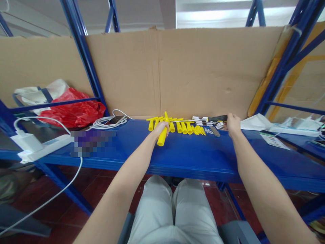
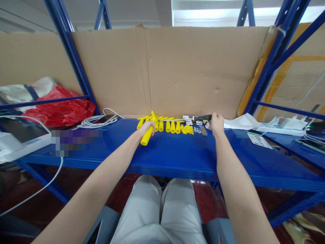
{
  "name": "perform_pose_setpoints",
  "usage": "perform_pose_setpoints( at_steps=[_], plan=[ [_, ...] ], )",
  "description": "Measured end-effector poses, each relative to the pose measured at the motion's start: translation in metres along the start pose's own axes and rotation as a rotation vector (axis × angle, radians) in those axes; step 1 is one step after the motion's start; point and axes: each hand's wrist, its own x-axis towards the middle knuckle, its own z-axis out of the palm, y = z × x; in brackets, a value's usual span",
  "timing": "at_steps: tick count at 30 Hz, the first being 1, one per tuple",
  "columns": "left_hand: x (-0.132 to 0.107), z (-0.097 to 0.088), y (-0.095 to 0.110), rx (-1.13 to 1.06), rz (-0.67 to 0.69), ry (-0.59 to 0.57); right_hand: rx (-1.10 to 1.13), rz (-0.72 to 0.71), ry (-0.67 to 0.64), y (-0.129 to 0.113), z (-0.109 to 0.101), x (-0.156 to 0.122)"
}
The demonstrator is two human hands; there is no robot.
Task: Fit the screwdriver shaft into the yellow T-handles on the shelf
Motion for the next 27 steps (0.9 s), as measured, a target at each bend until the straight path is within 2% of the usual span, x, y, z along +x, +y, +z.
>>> perform_pose_setpoints(
  at_steps=[3, 7, 13, 19, 21, 25, 27],
  plan=[
    [-0.001, 0.002, 0.001, 0.016, -0.023, -0.013, 0.045, 0.046, -0.008, -0.008, 0.004, -0.003],
    [-0.004, 0.005, 0.001, 0.035, -0.021, -0.01, 0.197, 0.071, -0.083, -0.014, 0.005, -0.006],
    [-0.003, 0.005, -0.001, 0.053, -0.01, -0.03, 0.225, 0.07, -0.036, -0.013, 0.005, -0.002],
    [-0.002, 0.006, -0.001, 0.067, -0.003, -0.034, 0.386, 0.1, -0.012, -0.02, 0.007, -0.009],
    [-0.003, 0.006, -0.002, 0.077, -0.003, -0.027, 0.318, 0.087, 0.0, -0.019, 0.008, -0.01],
    [-0.003, 0.006, -0.003, 0.08, 0.018, -0.004, 0.032, 0.017, 0.064, -0.012, 0.006, -0.01],
    [-0.003, 0.006, -0.003, 0.079, 0.021, 0.007, -0.057, -0.017, 0.054, -0.008, 0.004, -0.007]
  ],
)
